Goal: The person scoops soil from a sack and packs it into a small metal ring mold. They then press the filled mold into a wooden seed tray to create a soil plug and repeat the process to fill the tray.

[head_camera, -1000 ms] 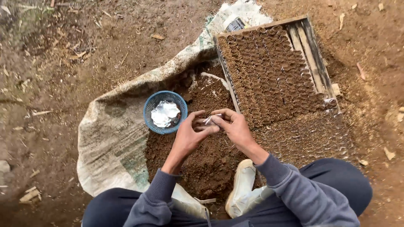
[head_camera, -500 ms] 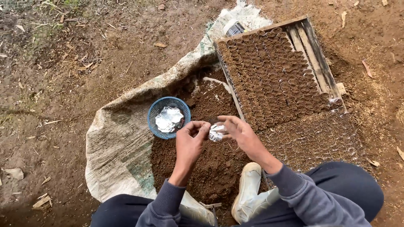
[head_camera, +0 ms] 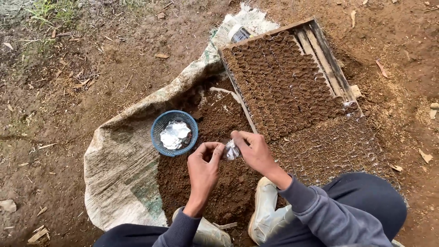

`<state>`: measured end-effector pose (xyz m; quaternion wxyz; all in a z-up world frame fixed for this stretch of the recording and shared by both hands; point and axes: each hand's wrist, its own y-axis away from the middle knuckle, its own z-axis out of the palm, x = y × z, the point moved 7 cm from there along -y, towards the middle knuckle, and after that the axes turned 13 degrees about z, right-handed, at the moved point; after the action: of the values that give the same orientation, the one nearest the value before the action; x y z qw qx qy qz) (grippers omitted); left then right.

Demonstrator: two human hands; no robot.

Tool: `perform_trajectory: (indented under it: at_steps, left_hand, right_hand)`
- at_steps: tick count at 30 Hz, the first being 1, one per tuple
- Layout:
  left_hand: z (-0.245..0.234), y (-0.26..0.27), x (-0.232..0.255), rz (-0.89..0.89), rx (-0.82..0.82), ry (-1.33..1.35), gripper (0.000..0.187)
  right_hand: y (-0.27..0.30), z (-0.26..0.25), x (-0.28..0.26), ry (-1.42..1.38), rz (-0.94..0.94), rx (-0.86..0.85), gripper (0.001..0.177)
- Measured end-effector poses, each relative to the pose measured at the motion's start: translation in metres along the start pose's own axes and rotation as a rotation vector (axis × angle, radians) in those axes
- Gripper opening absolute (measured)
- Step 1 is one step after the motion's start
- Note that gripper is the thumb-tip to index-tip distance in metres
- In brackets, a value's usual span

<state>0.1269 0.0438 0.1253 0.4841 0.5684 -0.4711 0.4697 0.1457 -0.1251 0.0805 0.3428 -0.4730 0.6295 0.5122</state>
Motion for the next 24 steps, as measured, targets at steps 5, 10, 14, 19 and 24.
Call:
perform_trajectory:
  at_steps: [5,10,14,19,24]
  left_hand:
    - [-0.001,-0.001,0.006,0.013,0.032,-0.009,0.01]
    - [0.007,0.0,0.004,0.011,0.012,-0.009,0.01]
    - [0.003,-0.007,-0.001,0.039,0.036,-0.025,0.009]
    - [0.0,-0.014,0.008,0.058,0.079,-0.043,0.01]
    - [-0.007,-0.013,0.015,0.313,0.204,-0.266,0.017]
  right_hand:
    - [0.011,-0.006,-0.034,-0.18,0.165,-0.189,0.04]
    - [0.015,-0.009,-0.052,-0.118,0.119,-0.052,0.021]
    - [0.006,-0.011,-0.04,-0.17,0.139,-0.079,0.023]
    - [0.003,-0.011,-0.037,-0.244,0.187,-0.16,0.024]
    - [-0.004,-0.018,-0.028,-0.287,0.181,-0.023,0.025]
